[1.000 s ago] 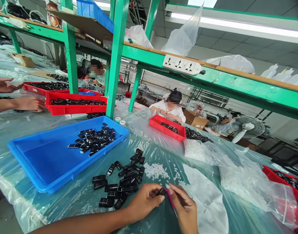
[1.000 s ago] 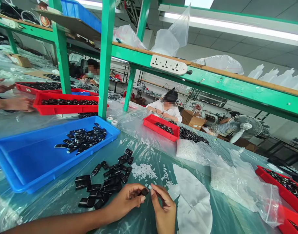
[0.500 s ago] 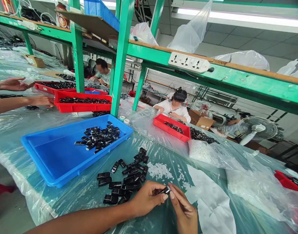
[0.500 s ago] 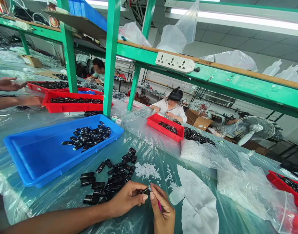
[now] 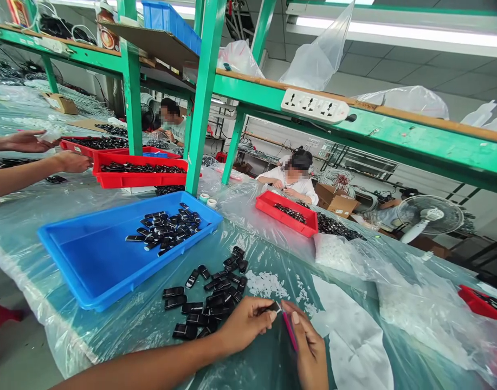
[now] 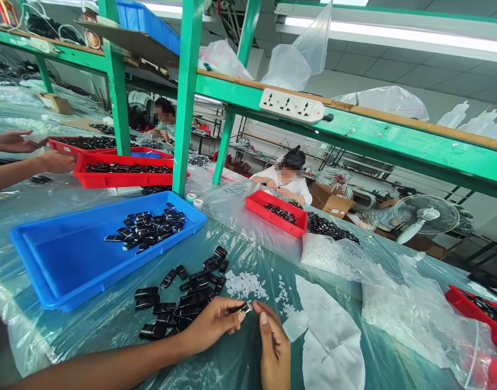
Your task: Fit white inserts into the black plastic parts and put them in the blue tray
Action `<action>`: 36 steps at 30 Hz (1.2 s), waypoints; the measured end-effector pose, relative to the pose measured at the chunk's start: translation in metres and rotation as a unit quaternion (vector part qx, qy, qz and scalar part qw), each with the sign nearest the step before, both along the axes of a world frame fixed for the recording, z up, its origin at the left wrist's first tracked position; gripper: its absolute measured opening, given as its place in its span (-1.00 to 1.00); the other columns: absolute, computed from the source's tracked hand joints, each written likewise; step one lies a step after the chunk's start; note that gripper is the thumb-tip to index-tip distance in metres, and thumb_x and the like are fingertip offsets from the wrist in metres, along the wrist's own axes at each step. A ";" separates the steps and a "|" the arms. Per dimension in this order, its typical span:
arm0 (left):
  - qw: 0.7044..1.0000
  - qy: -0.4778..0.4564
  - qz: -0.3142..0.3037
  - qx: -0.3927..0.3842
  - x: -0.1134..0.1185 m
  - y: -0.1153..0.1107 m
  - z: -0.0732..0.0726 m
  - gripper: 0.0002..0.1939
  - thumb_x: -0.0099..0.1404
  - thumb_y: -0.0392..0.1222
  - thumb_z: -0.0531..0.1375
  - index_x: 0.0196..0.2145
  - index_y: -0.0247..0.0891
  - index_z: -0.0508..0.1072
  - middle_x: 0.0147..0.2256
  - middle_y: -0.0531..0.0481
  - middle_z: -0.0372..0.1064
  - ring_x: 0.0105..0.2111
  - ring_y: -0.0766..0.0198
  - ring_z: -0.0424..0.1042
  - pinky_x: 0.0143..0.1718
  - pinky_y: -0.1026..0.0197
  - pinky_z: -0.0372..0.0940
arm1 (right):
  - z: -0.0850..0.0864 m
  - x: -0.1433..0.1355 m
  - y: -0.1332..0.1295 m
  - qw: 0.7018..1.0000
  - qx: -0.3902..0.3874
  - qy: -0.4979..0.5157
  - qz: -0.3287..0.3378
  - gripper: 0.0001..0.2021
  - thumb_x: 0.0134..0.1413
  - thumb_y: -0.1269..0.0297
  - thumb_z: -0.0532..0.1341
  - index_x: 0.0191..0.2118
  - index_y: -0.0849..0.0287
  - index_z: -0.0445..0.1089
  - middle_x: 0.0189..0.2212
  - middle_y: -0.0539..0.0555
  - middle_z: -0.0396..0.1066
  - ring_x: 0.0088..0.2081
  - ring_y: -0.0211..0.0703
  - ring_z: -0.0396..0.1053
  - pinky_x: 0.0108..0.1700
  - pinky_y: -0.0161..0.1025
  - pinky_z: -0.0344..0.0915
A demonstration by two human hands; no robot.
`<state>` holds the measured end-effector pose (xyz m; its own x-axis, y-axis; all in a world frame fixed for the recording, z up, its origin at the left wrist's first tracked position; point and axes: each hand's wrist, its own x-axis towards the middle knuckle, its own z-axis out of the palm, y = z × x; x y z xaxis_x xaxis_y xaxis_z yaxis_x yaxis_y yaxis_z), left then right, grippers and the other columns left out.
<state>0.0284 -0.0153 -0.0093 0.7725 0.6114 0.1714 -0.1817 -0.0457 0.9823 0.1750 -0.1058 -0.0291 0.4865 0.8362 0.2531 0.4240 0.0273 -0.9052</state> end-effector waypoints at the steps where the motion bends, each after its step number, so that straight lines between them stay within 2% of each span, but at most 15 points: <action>1: 1.000 -0.008 0.018 -0.006 0.000 0.002 0.000 -0.56 0.21 0.12 0.12 -0.40 -0.39 0.43 -0.56 0.05 0.19 -0.54 0.36 0.17 -0.46 0.31 0.13 | 0.000 0.003 0.001 0.999 -0.007 -0.030 -0.009 -0.63 0.16 0.03 0.04 -0.07 0.06 0.44 0.00 0.09 0.35 0.06 0.00 0.24 0.06 -0.06 0.20; 4: 0.998 -0.012 0.063 -0.015 0.000 0.008 0.000 -0.57 0.21 0.12 0.12 -0.46 -0.38 0.39 -0.57 0.07 0.16 -0.54 0.37 0.16 -0.46 0.32 0.10 | -0.001 0.009 0.005 0.984 -0.033 -0.177 0.000 -0.66 0.18 0.09 0.03 -0.04 0.04 0.41 -0.04 0.10 0.35 0.03 -0.01 0.24 0.04 -0.06 0.20; 7: 0.997 -0.009 0.075 -0.027 0.000 0.012 -0.002 -0.58 0.21 0.11 0.12 -0.46 -0.38 0.38 -0.57 0.07 0.15 -0.55 0.39 0.14 -0.48 0.32 0.07 | -0.002 0.008 0.009 0.957 -0.057 -0.284 0.034 -0.69 0.21 0.18 0.00 -0.09 0.04 0.44 -0.14 0.10 0.38 -0.06 -0.03 0.26 -0.03 -0.07 0.23; 13: 0.997 -0.009 0.068 -0.030 0.001 0.007 -0.002 -0.60 0.18 0.09 0.15 -0.44 -0.39 0.40 -0.56 0.05 0.17 -0.51 0.35 0.17 -0.45 0.30 0.10 | -0.005 0.005 0.018 0.947 -0.063 -0.312 0.037 -0.73 0.17 0.26 0.04 -0.15 0.09 0.46 -0.21 0.13 0.37 -0.10 0.05 0.24 -0.05 0.00 0.16; 18: 0.998 -0.001 0.058 -0.033 0.002 0.004 -0.004 -0.58 0.17 0.08 0.17 -0.33 -0.42 0.45 -0.49 0.00 0.23 -0.46 0.31 0.21 -0.41 0.27 0.14 | -0.005 0.005 0.021 0.956 -0.057 -0.287 0.020 -0.78 0.13 0.28 0.07 -0.30 0.14 0.47 -0.29 0.16 0.37 -0.15 0.09 0.22 -0.05 0.05 0.11; 22: 0.999 -0.001 0.045 -0.016 0.002 0.004 -0.004 -0.54 0.15 0.09 0.18 -0.23 -0.42 0.46 -0.44 -0.04 0.27 -0.45 0.30 0.20 -0.39 0.25 0.15 | 0.000 0.001 0.018 0.974 -0.033 -0.222 0.012 -0.82 0.11 0.23 0.10 -0.37 0.13 0.42 -0.33 0.13 0.36 -0.20 0.06 0.25 -0.08 0.02 0.14; 27: 0.999 -0.022 0.030 0.008 0.004 0.004 -0.008 -0.60 0.18 0.04 0.19 -0.26 -0.41 0.47 -0.42 -0.03 0.29 -0.43 0.30 0.21 -0.37 0.28 0.13 | 0.000 0.002 0.011 0.997 0.009 -0.083 0.007 -0.73 0.16 0.11 0.05 -0.21 0.13 0.40 -0.18 0.11 0.37 -0.14 -0.07 0.34 -0.10 -0.17 0.26; 30: 0.999 -0.010 0.020 0.027 0.003 0.002 -0.009 -0.61 0.20 0.03 0.17 -0.24 -0.41 0.46 -0.42 -0.03 0.30 -0.45 0.33 0.19 -0.42 0.31 0.10 | -0.004 0.001 0.008 0.999 0.017 0.044 0.011 -0.69 0.10 0.04 0.12 -0.22 0.14 0.44 -0.09 0.12 0.36 -0.05 -0.03 0.32 -0.07 -0.20 0.27; 33: 0.998 0.006 0.009 0.062 0.000 0.001 -0.006 -0.62 0.25 0.03 0.12 -0.25 -0.39 0.47 -0.40 -0.04 0.31 -0.47 0.34 0.18 -0.45 0.33 0.08 | -0.004 -0.003 0.007 0.970 -0.010 0.242 0.002 -0.68 -0.06 0.01 0.25 -0.26 0.13 0.50 -0.02 0.10 0.32 -0.02 0.04 0.28 -0.10 -0.22 0.28; 36: 0.994 0.022 0.019 0.102 -0.003 0.000 -0.002 -0.64 0.27 0.01 0.10 -0.22 -0.36 0.49 -0.37 -0.06 0.32 -0.44 0.32 0.21 -0.43 0.32 0.09 | -0.001 -0.009 0.008 0.936 -0.007 0.353 -0.009 -0.71 -0.17 0.08 0.35 -0.30 0.14 0.52 -0.06 0.07 0.34 -0.08 -0.03 0.28 -0.18 -0.30 0.28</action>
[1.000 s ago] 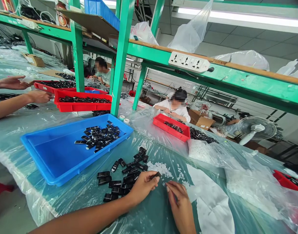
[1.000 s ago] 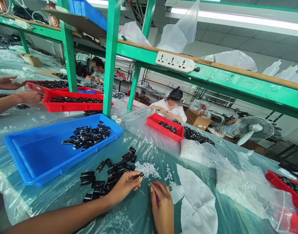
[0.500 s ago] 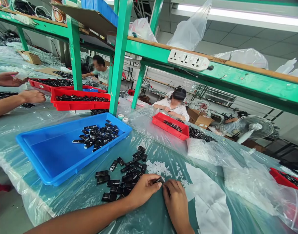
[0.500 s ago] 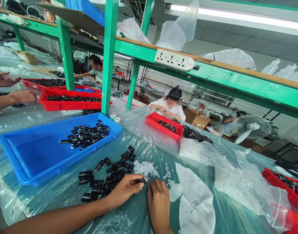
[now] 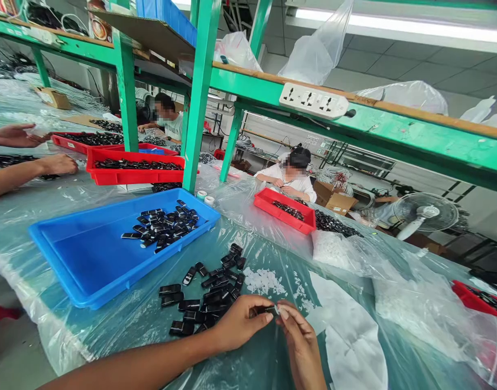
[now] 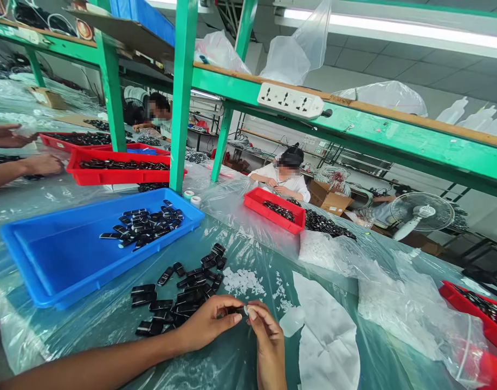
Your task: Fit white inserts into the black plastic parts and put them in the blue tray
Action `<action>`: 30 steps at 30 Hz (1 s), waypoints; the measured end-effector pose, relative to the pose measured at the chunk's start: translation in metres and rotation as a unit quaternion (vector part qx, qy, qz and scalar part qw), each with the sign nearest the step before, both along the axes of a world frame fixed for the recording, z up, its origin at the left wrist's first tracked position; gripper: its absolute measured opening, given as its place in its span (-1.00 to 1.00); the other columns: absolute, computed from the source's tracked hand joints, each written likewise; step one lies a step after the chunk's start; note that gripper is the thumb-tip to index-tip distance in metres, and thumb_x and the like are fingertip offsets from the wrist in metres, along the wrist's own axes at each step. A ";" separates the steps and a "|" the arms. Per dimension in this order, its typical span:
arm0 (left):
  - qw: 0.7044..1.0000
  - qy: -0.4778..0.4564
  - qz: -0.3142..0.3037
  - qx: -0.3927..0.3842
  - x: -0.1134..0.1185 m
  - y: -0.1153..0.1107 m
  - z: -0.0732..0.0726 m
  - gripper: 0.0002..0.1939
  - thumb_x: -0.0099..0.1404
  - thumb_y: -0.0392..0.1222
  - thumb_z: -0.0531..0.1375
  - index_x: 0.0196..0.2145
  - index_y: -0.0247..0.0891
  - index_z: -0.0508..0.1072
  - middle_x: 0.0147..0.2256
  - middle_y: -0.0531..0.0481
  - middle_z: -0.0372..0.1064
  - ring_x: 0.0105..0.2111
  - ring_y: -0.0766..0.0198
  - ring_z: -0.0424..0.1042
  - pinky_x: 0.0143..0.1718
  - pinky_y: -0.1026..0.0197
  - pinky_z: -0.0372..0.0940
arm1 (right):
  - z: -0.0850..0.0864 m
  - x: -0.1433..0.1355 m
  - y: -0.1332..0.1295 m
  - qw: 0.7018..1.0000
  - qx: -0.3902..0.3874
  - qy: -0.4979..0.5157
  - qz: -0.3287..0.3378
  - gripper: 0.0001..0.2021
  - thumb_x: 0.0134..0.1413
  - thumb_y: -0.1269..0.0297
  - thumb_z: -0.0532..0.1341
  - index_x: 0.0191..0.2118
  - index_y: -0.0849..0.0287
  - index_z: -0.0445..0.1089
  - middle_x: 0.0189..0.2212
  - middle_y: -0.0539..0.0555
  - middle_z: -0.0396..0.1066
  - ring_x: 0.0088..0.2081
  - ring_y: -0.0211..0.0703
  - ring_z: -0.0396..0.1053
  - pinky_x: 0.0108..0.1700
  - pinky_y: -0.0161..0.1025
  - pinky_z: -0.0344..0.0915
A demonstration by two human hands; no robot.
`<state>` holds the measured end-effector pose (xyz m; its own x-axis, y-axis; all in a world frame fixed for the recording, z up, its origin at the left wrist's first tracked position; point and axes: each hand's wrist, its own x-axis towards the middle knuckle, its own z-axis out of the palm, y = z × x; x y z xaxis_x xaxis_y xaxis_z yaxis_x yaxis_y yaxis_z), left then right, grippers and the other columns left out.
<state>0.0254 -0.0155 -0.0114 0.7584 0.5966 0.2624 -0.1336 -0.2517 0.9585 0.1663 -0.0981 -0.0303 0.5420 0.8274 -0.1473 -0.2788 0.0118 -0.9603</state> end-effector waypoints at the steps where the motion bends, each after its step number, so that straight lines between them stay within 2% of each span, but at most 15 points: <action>1: 1.000 0.007 0.008 0.015 -0.001 0.000 0.001 -0.64 0.27 0.01 0.10 -0.21 -0.34 0.49 -0.38 -0.05 0.32 -0.43 0.31 0.21 -0.42 0.32 0.09 | 0.001 -0.001 0.000 0.999 0.013 0.031 -0.002 -0.72 -0.20 0.11 0.37 -0.33 0.14 0.52 -0.10 0.06 0.37 -0.10 -0.06 0.28 -0.20 -0.32 0.28; 6: 0.997 0.009 0.005 0.081 -0.002 0.000 0.003 -0.64 0.30 0.00 0.07 -0.33 -0.33 0.52 -0.45 -0.02 0.31 -0.44 0.29 0.24 -0.41 0.31 0.09 | 0.003 -0.005 0.001 0.991 0.041 0.131 0.013 -0.77 -0.25 0.18 0.41 -0.39 0.14 0.52 -0.29 0.02 0.44 -0.20 -0.14 0.33 -0.19 -0.28 0.31; 13: 0.995 0.019 0.003 0.100 -0.002 0.000 0.004 -0.67 0.29 -0.03 0.09 -0.26 -0.31 0.53 -0.38 -0.07 0.40 -0.36 0.22 0.33 -0.32 0.29 0.17 | 0.002 -0.008 0.000 0.980 0.043 0.196 0.008 -0.73 -0.35 0.24 0.45 -0.40 0.14 0.51 -0.34 -0.02 0.46 -0.31 -0.26 0.38 -0.15 -0.25 0.32; 18: 0.992 0.031 -0.004 0.120 -0.002 -0.001 0.006 -0.71 0.31 -0.08 0.07 -0.24 -0.30 0.53 -0.34 -0.07 0.42 -0.34 0.21 0.36 -0.29 0.28 0.19 | 0.003 -0.010 0.000 0.977 0.039 0.209 0.004 -0.69 -0.39 0.27 0.46 -0.37 0.13 0.50 -0.34 -0.02 0.47 -0.31 -0.24 0.40 -0.17 -0.26 0.33; 22: 0.988 0.043 -0.008 0.150 -0.004 -0.002 0.007 -0.73 0.32 -0.15 0.05 -0.22 -0.28 0.51 -0.34 -0.07 0.42 -0.34 0.22 0.36 -0.30 0.30 0.18 | 0.003 -0.011 0.000 0.982 0.036 0.184 -0.002 -0.68 -0.39 0.25 0.45 -0.37 0.08 0.46 -0.32 -0.02 0.46 -0.27 -0.15 0.42 -0.15 -0.17 0.34; 28: 0.975 0.083 0.008 0.207 -0.007 -0.004 0.007 -0.80 0.25 -0.31 0.09 -0.24 -0.25 0.50 -0.41 -0.01 0.38 -0.41 0.28 0.32 -0.38 0.33 0.12 | -0.003 -0.006 0.000 0.981 0.028 0.190 0.029 -0.74 -0.37 0.27 0.45 -0.47 0.08 0.39 -0.33 -0.03 0.44 -0.14 -0.08 0.37 -0.11 -0.14 0.33; 30: 0.974 0.100 0.020 0.203 -0.006 -0.006 0.010 -0.80 0.22 -0.33 0.10 -0.26 -0.26 0.50 -0.44 0.01 0.36 -0.45 0.31 0.29 -0.45 0.34 0.08 | -0.005 -0.004 0.000 0.985 0.014 0.173 0.017 -0.73 -0.37 0.22 0.44 -0.44 0.08 0.40 -0.29 -0.01 0.44 -0.12 -0.06 0.36 -0.13 -0.14 0.35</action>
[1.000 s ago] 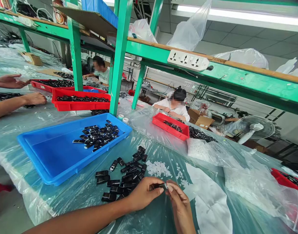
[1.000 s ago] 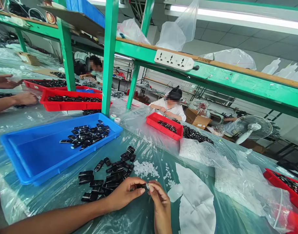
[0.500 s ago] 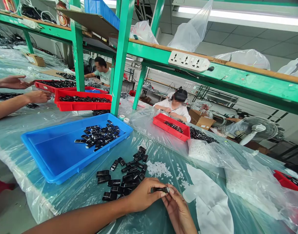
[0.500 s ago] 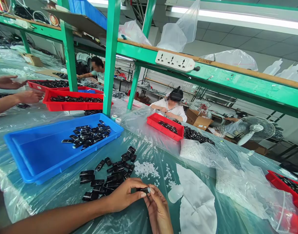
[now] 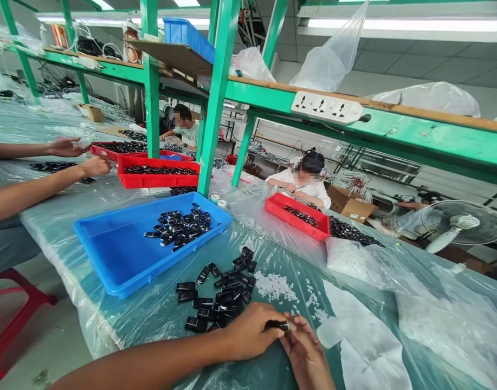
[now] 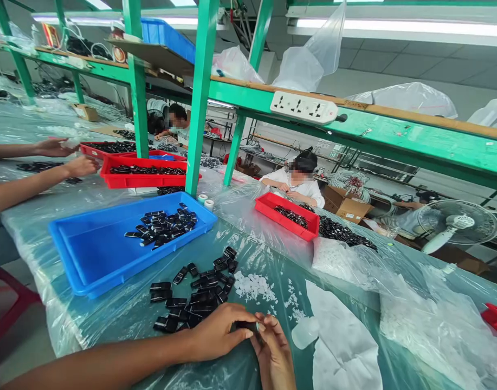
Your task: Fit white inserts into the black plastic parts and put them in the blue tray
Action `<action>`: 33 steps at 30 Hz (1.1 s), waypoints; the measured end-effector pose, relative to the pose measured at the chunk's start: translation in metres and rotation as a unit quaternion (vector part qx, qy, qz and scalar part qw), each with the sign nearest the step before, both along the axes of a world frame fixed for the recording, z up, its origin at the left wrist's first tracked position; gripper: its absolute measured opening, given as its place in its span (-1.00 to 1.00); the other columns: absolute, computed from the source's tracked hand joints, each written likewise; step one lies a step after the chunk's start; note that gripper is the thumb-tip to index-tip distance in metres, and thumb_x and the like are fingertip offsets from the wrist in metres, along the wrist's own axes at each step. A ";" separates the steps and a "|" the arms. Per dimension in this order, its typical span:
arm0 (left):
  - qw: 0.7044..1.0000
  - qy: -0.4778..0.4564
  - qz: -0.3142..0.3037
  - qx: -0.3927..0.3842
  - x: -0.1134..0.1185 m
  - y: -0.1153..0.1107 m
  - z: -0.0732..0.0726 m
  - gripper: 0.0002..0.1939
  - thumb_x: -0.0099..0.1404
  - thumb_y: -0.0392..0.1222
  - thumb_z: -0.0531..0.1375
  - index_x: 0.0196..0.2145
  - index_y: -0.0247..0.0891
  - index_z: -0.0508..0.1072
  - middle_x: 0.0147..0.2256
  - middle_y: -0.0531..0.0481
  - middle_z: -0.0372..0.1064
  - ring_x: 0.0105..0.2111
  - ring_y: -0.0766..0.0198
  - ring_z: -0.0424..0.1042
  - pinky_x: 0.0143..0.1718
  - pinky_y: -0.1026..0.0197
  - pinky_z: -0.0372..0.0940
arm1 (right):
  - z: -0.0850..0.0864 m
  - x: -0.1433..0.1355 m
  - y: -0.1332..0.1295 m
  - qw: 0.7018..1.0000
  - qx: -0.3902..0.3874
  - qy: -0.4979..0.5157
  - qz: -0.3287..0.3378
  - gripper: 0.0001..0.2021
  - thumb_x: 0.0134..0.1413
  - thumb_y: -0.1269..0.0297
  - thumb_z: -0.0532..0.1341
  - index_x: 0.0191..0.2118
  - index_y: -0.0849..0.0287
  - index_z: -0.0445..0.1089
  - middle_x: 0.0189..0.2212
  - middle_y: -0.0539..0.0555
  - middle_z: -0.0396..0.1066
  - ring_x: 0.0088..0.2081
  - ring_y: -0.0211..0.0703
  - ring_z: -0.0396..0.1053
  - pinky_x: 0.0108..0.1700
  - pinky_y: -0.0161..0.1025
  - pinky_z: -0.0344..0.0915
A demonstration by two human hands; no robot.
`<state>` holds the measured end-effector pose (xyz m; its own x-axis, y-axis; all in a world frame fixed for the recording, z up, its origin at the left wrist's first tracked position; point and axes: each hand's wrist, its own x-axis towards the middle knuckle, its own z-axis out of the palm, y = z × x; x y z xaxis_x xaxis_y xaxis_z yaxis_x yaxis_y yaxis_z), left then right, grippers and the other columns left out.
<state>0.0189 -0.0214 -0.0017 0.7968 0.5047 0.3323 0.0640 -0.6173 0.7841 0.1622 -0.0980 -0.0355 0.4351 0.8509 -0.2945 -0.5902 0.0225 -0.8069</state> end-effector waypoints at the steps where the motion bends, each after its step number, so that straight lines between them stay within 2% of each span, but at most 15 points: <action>1: 1.000 0.005 0.007 -0.011 0.000 -0.001 0.003 -0.79 0.22 -0.32 0.09 -0.23 -0.25 0.49 -0.45 0.02 0.34 -0.47 0.32 0.27 -0.48 0.35 0.06 | -0.001 0.000 0.000 1.000 -0.004 -0.014 -0.012 -0.70 -0.36 0.19 0.44 -0.39 0.08 0.41 -0.26 0.00 0.44 -0.11 -0.05 0.35 -0.14 -0.14 0.35; 5: 0.998 0.023 0.037 -0.054 -0.009 0.003 0.022 -0.57 0.25 -0.22 0.08 0.09 -0.17 0.28 -0.50 0.09 0.27 -0.57 0.37 0.18 -0.58 0.37 0.00 | 0.000 0.001 0.000 0.996 0.002 -0.071 -0.054 -0.54 -0.26 0.10 0.39 -0.16 0.11 0.40 -0.24 0.05 0.45 -0.17 -0.12 0.37 -0.16 -0.18 0.34; 8: 0.996 0.026 0.083 -0.015 -0.026 0.021 0.044 -0.58 0.27 -0.17 0.07 0.10 -0.12 0.26 -0.51 0.12 0.23 -0.58 0.38 0.15 -0.59 0.38 -0.01 | 0.004 0.002 -0.002 0.995 0.000 -0.079 -0.054 -0.52 -0.29 0.09 0.39 -0.16 0.14 0.39 -0.37 0.01 0.46 -0.35 -0.21 0.38 -0.27 -0.27 0.35; 12: 0.970 0.050 0.223 0.086 -0.065 0.065 0.076 -0.62 0.31 -0.10 0.03 0.06 -0.19 0.31 -0.48 0.07 0.28 -0.57 0.34 0.21 -0.55 0.35 0.04 | 0.008 0.001 -0.004 0.996 -0.026 -0.078 -0.031 -0.59 -0.28 0.04 0.38 -0.26 0.13 0.43 -0.51 -0.05 0.38 -0.50 -0.30 0.29 -0.41 -0.33 0.31; 14: 0.932 0.102 0.312 0.155 -0.086 0.090 0.090 -0.60 0.34 -0.09 -0.03 0.09 -0.20 0.27 -0.52 0.05 0.32 -0.56 0.28 0.28 -0.52 0.32 0.07 | 0.009 -0.001 -0.005 0.995 -0.031 -0.090 -0.025 -0.63 -0.27 0.03 0.37 -0.30 0.14 0.45 -0.54 -0.05 0.35 -0.52 -0.30 0.26 -0.43 -0.34 0.29; 16: 0.873 0.158 0.404 0.225 -0.106 0.111 0.100 -0.60 0.35 -0.07 -0.05 0.10 -0.20 0.26 -0.39 -0.04 0.41 -0.40 0.15 0.39 -0.41 0.27 0.15 | 0.009 -0.002 -0.006 0.994 -0.023 -0.104 -0.029 -0.65 -0.25 0.03 0.37 -0.31 0.13 0.46 -0.54 -0.05 0.34 -0.53 -0.31 0.24 -0.44 -0.36 0.28; 18: 0.803 0.211 0.486 0.273 -0.120 0.126 0.103 -0.51 0.35 -0.02 -0.03 0.16 -0.26 0.16 -0.20 -0.20 0.40 -0.18 -0.02 0.37 -0.26 0.15 0.19 | 0.010 -0.001 -0.007 0.994 -0.023 -0.108 -0.022 -0.65 -0.24 0.02 0.36 -0.31 0.13 0.47 -0.54 -0.05 0.34 -0.52 -0.30 0.23 -0.44 -0.35 0.27; 19: 0.776 0.234 0.512 0.285 -0.124 0.130 0.102 -0.48 0.34 -0.01 -0.02 0.17 -0.30 0.14 -0.13 -0.27 0.37 -0.10 -0.08 0.32 -0.19 0.08 0.18 | 0.010 -0.001 -0.007 0.994 -0.030 -0.108 -0.013 -0.64 -0.24 0.01 0.36 -0.31 0.13 0.47 -0.54 -0.04 0.34 -0.52 -0.29 0.23 -0.44 -0.34 0.28; 20: 0.765 0.252 0.516 0.291 -0.127 0.133 0.098 -0.47 0.33 -0.01 0.00 0.18 -0.32 0.14 -0.08 -0.30 0.33 -0.05 -0.11 0.28 -0.13 0.03 0.16 | 0.011 0.000 -0.007 0.993 -0.038 -0.108 -0.003 -0.63 -0.25 0.00 0.36 -0.31 0.14 0.48 -0.54 -0.03 0.34 -0.51 -0.27 0.24 -0.44 -0.32 0.28; 21: 0.773 0.265 0.496 0.293 -0.129 0.133 0.093 -0.49 0.32 -0.04 0.02 0.16 -0.31 0.17 -0.05 -0.30 0.30 -0.03 -0.11 0.25 -0.09 0.01 0.15 | 0.011 0.001 -0.007 0.993 -0.045 -0.110 0.006 -0.62 -0.25 -0.01 0.36 -0.31 0.14 0.48 -0.54 -0.02 0.34 -0.51 -0.25 0.24 -0.43 -0.31 0.28; 22: 0.798 0.273 0.452 0.292 -0.129 0.132 0.086 -0.54 0.31 -0.09 0.04 0.13 -0.28 0.22 -0.03 -0.26 0.30 -0.02 -0.07 0.25 -0.06 0.03 0.14 | 0.012 0.002 -0.007 0.992 -0.049 -0.114 0.014 -0.61 -0.26 -0.02 0.36 -0.31 0.14 0.49 -0.55 -0.02 0.34 -0.50 -0.24 0.24 -0.43 -0.30 0.28; 25: 0.896 0.271 0.243 0.256 -0.122 0.123 0.061 -0.66 0.25 -0.25 0.12 0.00 -0.17 0.39 -0.02 -0.11 0.32 -0.01 0.04 0.26 -0.02 0.13 0.13 | 0.014 0.002 -0.008 0.988 -0.050 -0.143 0.011 -0.59 -0.26 -0.05 0.35 -0.31 0.14 0.49 -0.54 -0.02 0.35 -0.49 -0.24 0.24 -0.42 -0.30 0.27; 27: 0.928 0.270 0.167 0.195 -0.115 0.115 0.044 -0.67 0.16 -0.31 0.18 -0.09 -0.13 0.45 -0.03 -0.07 0.34 0.02 0.02 0.23 0.00 0.11 0.11 | 0.016 0.003 -0.009 0.985 -0.056 -0.166 0.011 -0.58 -0.24 -0.08 0.33 -0.30 0.14 0.48 -0.53 -0.02 0.35 -0.49 -0.24 0.24 -0.41 -0.31 0.26; 30: 0.944 0.271 0.142 0.126 -0.104 0.105 0.027 -0.75 0.06 -0.39 0.21 -0.28 -0.17 0.53 -0.15 -0.08 0.43 -0.03 -0.02 0.28 -0.02 0.09 0.12 | 0.018 0.004 -0.010 0.978 -0.065 -0.198 0.017 -0.55 -0.24 -0.11 0.32 -0.29 0.16 0.48 -0.53 -0.01 0.35 -0.47 -0.22 0.24 -0.40 -0.31 0.25; 33: 0.950 0.248 0.167 0.096 -0.095 0.103 0.022 -0.84 0.11 -0.37 0.17 -0.37 -0.23 0.53 -0.24 -0.15 0.45 -0.07 -0.06 0.32 -0.04 0.05 0.12 | 0.019 0.003 -0.011 0.973 -0.063 -0.220 0.010 -0.54 -0.25 -0.11 0.32 -0.30 0.17 0.48 -0.54 0.01 0.36 -0.48 -0.22 0.24 -0.39 -0.30 0.25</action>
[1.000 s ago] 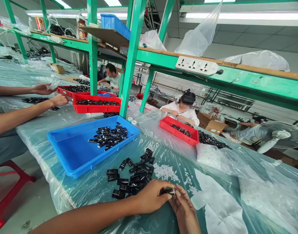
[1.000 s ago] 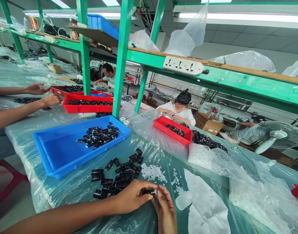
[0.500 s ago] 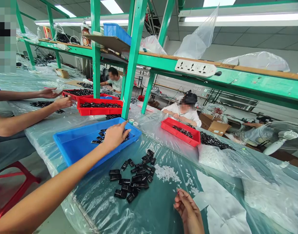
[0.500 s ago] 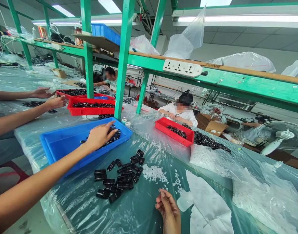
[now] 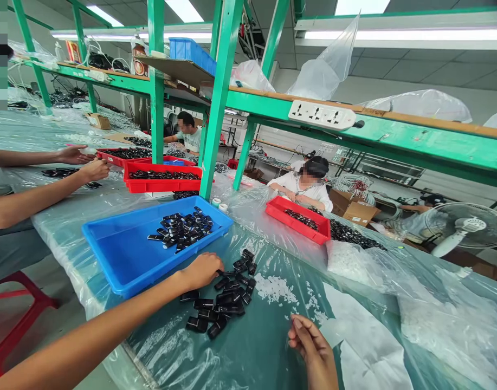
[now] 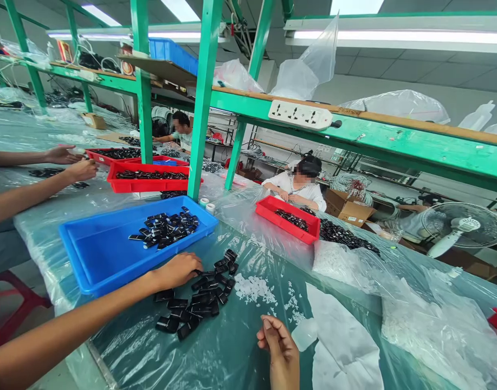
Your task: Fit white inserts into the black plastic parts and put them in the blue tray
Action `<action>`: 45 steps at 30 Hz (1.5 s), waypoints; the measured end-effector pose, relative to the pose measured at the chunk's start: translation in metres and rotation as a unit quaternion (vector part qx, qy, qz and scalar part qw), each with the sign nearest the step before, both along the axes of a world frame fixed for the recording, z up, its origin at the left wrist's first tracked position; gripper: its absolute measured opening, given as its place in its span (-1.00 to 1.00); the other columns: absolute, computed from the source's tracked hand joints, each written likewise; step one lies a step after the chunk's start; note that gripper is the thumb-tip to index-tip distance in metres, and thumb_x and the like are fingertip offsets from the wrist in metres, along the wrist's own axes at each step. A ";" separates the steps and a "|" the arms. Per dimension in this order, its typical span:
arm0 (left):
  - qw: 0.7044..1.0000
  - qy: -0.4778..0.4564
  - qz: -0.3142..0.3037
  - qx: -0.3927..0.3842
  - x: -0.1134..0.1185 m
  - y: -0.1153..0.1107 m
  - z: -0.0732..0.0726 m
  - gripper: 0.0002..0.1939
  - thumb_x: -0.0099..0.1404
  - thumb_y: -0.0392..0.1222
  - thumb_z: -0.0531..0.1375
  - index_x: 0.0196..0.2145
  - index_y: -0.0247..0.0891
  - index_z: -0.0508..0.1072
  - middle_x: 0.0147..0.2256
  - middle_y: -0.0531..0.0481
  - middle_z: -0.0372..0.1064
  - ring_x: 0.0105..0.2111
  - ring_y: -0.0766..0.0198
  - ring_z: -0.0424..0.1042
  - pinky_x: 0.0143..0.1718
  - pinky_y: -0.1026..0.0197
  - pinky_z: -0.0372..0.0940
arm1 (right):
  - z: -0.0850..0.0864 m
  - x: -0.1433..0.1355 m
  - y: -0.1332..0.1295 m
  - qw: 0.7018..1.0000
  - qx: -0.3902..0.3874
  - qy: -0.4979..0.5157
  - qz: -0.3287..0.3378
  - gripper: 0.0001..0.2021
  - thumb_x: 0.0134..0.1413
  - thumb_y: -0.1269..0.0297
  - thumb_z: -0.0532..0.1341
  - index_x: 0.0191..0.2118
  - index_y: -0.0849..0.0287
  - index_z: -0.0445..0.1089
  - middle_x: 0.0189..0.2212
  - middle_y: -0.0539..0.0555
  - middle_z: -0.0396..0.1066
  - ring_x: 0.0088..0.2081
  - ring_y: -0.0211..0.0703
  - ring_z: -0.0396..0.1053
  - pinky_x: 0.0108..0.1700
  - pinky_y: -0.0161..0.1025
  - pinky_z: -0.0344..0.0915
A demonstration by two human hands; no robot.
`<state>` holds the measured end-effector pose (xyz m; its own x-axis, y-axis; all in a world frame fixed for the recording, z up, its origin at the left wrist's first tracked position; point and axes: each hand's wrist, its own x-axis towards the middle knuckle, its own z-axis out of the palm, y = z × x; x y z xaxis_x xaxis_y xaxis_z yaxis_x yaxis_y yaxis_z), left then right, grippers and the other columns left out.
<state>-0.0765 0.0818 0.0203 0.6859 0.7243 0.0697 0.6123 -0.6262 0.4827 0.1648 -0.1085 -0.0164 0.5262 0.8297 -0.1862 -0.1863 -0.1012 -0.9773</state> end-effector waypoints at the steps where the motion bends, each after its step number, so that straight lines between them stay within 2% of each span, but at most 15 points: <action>1: 1.000 -0.017 0.012 -0.009 0.002 0.001 0.000 -0.84 0.14 -0.33 0.15 -0.35 -0.24 0.52 -0.24 -0.16 0.45 -0.07 -0.07 0.33 -0.05 0.04 0.13 | 0.000 -0.001 0.000 1.000 0.004 -0.005 -0.006 -0.55 -0.26 -0.11 0.32 -0.31 0.17 0.48 -0.54 0.00 0.36 -0.48 -0.22 0.24 -0.40 -0.30 0.24; 4: 0.995 -0.075 0.030 -0.065 0.010 0.003 0.004 -0.73 0.27 -0.12 0.06 -0.19 -0.26 0.47 -0.22 -0.17 0.45 -0.17 -0.01 0.41 -0.18 0.09 0.23 | 0.000 -0.003 0.000 0.999 0.025 -0.027 -0.036 -0.57 -0.24 -0.11 0.31 -0.33 0.16 0.48 -0.57 -0.01 0.35 -0.50 -0.24 0.23 -0.41 -0.32 0.22; 8: 0.971 -0.140 -0.003 -0.194 0.027 0.001 0.008 -0.47 0.31 0.13 -0.07 -0.03 -0.34 0.34 -0.28 -0.17 0.48 -0.34 0.14 0.50 -0.40 0.24 0.30 | -0.001 0.003 0.000 0.995 0.040 -0.085 -0.038 -0.55 -0.23 -0.13 0.29 -0.33 0.17 0.47 -0.57 0.01 0.37 -0.48 -0.21 0.25 -0.39 -0.31 0.23; 10: 0.931 -0.207 -0.017 -0.300 0.036 -0.004 0.010 -0.41 0.24 0.21 0.00 -0.01 -0.34 0.33 -0.25 -0.19 0.47 -0.34 0.15 0.51 -0.43 0.27 0.30 | 0.000 0.008 0.000 0.993 0.043 -0.110 -0.022 -0.53 -0.25 -0.14 0.29 -0.33 0.18 0.47 -0.55 0.03 0.38 -0.45 -0.17 0.28 -0.38 -0.29 0.25; 12: 0.870 -0.279 -0.024 -0.405 0.045 -0.012 0.012 -0.37 0.14 0.24 0.12 -0.03 -0.34 0.34 -0.24 -0.22 0.47 -0.35 0.15 0.51 -0.43 0.29 0.30 | 0.000 0.012 -0.001 0.990 0.045 -0.133 -0.017 -0.53 -0.25 -0.14 0.28 -0.33 0.17 0.47 -0.55 0.04 0.38 -0.44 -0.15 0.29 -0.38 -0.28 0.26; 14: 0.824 -0.315 -0.032 -0.470 0.052 -0.019 0.016 -0.35 0.08 0.22 0.20 -0.04 -0.34 0.36 -0.26 -0.23 0.47 -0.35 0.15 0.51 -0.41 0.28 0.31 | 0.001 0.014 -0.001 0.986 0.044 -0.162 -0.020 -0.55 -0.21 -0.14 0.26 -0.33 0.17 0.46 -0.57 0.03 0.36 -0.45 -0.15 0.29 -0.39 -0.28 0.25; 18: 0.785 -0.329 -0.055 -0.522 0.064 -0.030 0.022 -0.38 0.07 0.16 0.25 -0.06 -0.38 0.37 -0.27 -0.24 0.45 -0.35 0.13 0.51 -0.35 0.21 0.34 | 0.005 0.011 -0.005 0.965 0.041 -0.253 -0.050 -0.58 -0.12 -0.12 0.21 -0.32 0.17 0.45 -0.54 0.04 0.36 -0.42 -0.14 0.30 -0.38 -0.30 0.22; 20: 0.772 -0.334 -0.071 -0.536 0.068 -0.033 0.023 -0.41 0.07 0.13 0.26 -0.08 -0.38 0.38 -0.26 -0.24 0.45 -0.35 0.13 0.51 -0.34 0.20 0.35 | 0.010 0.008 -0.008 0.950 0.033 -0.297 -0.090 -0.58 -0.08 -0.11 0.18 -0.29 0.16 0.44 -0.45 0.07 0.39 -0.37 -0.13 0.29 -0.48 -0.35 0.17; 25: 0.755 -0.334 -0.094 -0.557 0.076 -0.036 0.018 -0.47 0.08 0.08 0.28 -0.10 -0.35 0.38 -0.25 -0.20 0.44 -0.33 0.14 0.51 -0.30 0.18 0.35 | 0.027 0.005 -0.016 0.911 0.041 -0.369 -0.180 -0.59 0.03 -0.08 0.10 -0.22 0.16 0.41 -0.27 0.15 0.36 -0.26 -0.08 0.28 -0.61 -0.38 0.08; 29: 0.752 -0.354 -0.077 -0.551 0.084 -0.040 0.011 -0.50 0.03 0.08 0.31 -0.18 -0.32 0.35 -0.33 -0.11 0.45 -0.39 0.19 0.51 -0.35 0.22 0.35 | 0.031 0.022 -0.016 0.863 0.041 -0.451 -0.225 -0.57 0.05 -0.03 0.10 -0.01 0.08 0.29 -0.06 0.15 0.32 -0.02 0.03 0.19 -0.52 -0.33 0.16; 32: 0.761 -0.361 -0.042 -0.537 0.090 -0.044 0.006 -0.46 -0.05 0.05 0.36 -0.20 -0.30 0.33 -0.49 0.03 0.38 -0.49 0.22 0.49 -0.45 0.26 0.33 | 0.027 0.041 -0.012 0.839 -0.006 -0.504 -0.207 -0.36 -0.07 -0.04 0.18 0.15 0.04 0.12 0.05 0.13 0.25 -0.06 0.11 0.22 -0.33 -0.17 0.20; 35: 0.776 -0.353 -0.029 -0.523 0.093 -0.047 0.001 -0.45 -0.06 0.06 0.36 -0.18 -0.33 0.38 -0.52 0.06 0.34 -0.53 0.27 0.47 -0.49 0.30 0.31 | 0.023 0.054 -0.010 0.854 -0.062 -0.482 -0.184 -0.22 -0.26 -0.04 0.28 0.16 0.05 0.13 -0.03 0.17 0.33 -0.16 0.15 0.29 -0.22 -0.05 0.16; 39: 0.779 -0.346 -0.040 -0.522 0.094 -0.050 -0.003 -0.44 0.00 0.11 0.31 -0.13 -0.32 0.43 -0.40 -0.01 0.39 -0.54 0.34 0.44 -0.47 0.31 0.29 | 0.015 0.064 -0.011 0.873 -0.158 -0.438 -0.148 -0.20 -0.34 -0.02 0.29 0.14 0.07 0.16 -0.31 0.16 0.42 -0.27 0.19 0.35 -0.29 -0.04 0.16; 42: 0.770 -0.353 -0.059 -0.529 0.093 -0.050 -0.007 -0.42 0.10 0.18 0.21 -0.06 -0.30 0.40 -0.33 -0.09 0.45 -0.52 0.37 0.42 -0.42 0.29 0.28 | 0.009 0.074 -0.013 0.879 -0.189 -0.418 -0.132 -0.27 -0.29 -0.01 0.27 0.10 0.07 0.17 -0.43 0.11 0.41 -0.32 0.16 0.38 -0.30 -0.05 0.16; 45: 0.764 -0.362 -0.076 -0.529 0.091 -0.050 -0.010 -0.41 0.16 0.18 0.16 0.02 -0.27 0.34 -0.28 -0.14 0.47 -0.47 0.35 0.43 -0.37 0.27 0.28 | 0.003 0.084 -0.013 0.899 -0.185 -0.382 -0.113 -0.45 -0.26 0.01 0.26 -0.06 0.05 0.26 -0.45 0.08 0.42 -0.32 0.13 0.40 -0.26 -0.06 0.17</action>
